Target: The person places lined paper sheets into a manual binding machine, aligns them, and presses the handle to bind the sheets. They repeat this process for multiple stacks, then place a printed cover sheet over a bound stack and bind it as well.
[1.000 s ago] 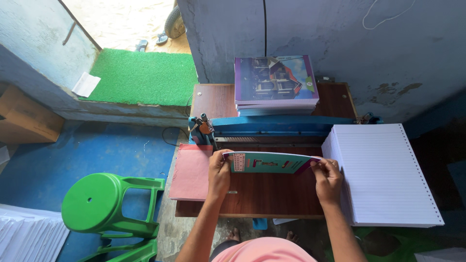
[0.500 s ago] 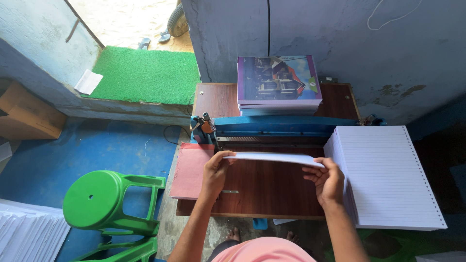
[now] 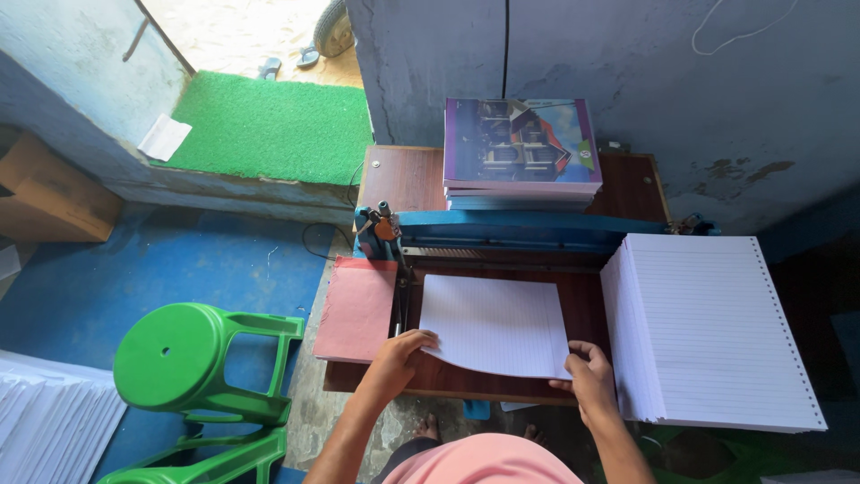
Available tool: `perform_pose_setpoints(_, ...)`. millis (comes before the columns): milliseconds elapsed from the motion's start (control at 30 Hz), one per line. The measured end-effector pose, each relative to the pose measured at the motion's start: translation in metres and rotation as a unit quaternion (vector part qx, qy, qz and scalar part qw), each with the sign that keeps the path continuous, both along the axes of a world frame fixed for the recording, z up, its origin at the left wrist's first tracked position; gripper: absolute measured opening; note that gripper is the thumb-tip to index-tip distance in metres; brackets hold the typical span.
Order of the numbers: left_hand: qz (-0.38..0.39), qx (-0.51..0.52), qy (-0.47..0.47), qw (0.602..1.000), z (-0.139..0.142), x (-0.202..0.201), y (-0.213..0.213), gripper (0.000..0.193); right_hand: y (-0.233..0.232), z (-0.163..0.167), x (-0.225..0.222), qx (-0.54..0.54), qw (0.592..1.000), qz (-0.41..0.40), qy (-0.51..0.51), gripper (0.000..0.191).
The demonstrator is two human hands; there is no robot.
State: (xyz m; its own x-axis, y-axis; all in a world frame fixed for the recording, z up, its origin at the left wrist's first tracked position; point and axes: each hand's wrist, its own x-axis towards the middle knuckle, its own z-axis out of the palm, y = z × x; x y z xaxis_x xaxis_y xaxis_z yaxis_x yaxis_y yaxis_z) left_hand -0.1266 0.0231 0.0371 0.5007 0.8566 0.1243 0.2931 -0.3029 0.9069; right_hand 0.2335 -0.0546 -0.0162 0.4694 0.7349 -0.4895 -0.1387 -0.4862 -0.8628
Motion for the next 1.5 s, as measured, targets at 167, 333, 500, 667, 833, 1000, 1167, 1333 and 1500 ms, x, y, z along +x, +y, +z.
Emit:
perform_pose_setpoints(167, 0.024, 0.036, 0.033, 0.998, -0.012, 0.016, 0.007, 0.036, 0.015, 0.003, 0.0, -0.018, 0.998, 0.03, -0.045, 0.046)
perform_pose_setpoints(333, 0.066, 0.049, 0.07, 0.994, -0.025, 0.026, 0.017, 0.037, 0.033, 0.004, 0.0, -0.034, 0.996, 0.045, -0.068, 0.047)
perform_pose_setpoints(500, 0.095, 0.074, 0.112, 0.986, -0.035, 0.035, 0.021, 0.036, 0.045, 0.006, -0.002, -0.038, 0.995, 0.054, -0.077, 0.049)
perform_pose_setpoints(667, 0.112, 0.096, 0.173, 0.974, -0.032, 0.041, 0.024, 0.048, 0.056, 0.009, -0.003, -0.036, 0.994, 0.062, -0.084, 0.048)
perform_pose_setpoints(833, 0.133, 0.057, 0.315, 0.938, -0.015, 0.057, 0.01, 0.086, 0.065, 0.01, -0.004, -0.045, 0.994, 0.064, -0.079, 0.048)
perform_pose_setpoints(1000, 0.138, -0.094, 0.236, 0.957, -0.026, 0.071, -0.015, 0.048, 0.069, 0.005, -0.004, -0.04, 0.995, 0.059, -0.066, 0.048)
perform_pose_setpoints(1167, 0.151, -0.553, -0.22, 0.79, -0.065, 0.091, -0.02, 0.053, 0.071, 0.0, 0.002, -0.038, 0.998, 0.048, -0.029, 0.047)
perform_pose_setpoints(1333, 0.24, -0.604, -0.399, 0.646, -0.093, 0.118, -0.013, 0.058, 0.069, -0.002, 0.005, -0.034, 0.999, 0.033, 0.0, 0.047)
perform_pose_setpoints(1500, 0.335, -0.548, -0.38, 0.665, -0.103, 0.123, -0.001, 0.041, 0.07, -0.002, 0.004, -0.032, 0.999, 0.038, -0.004, 0.047)
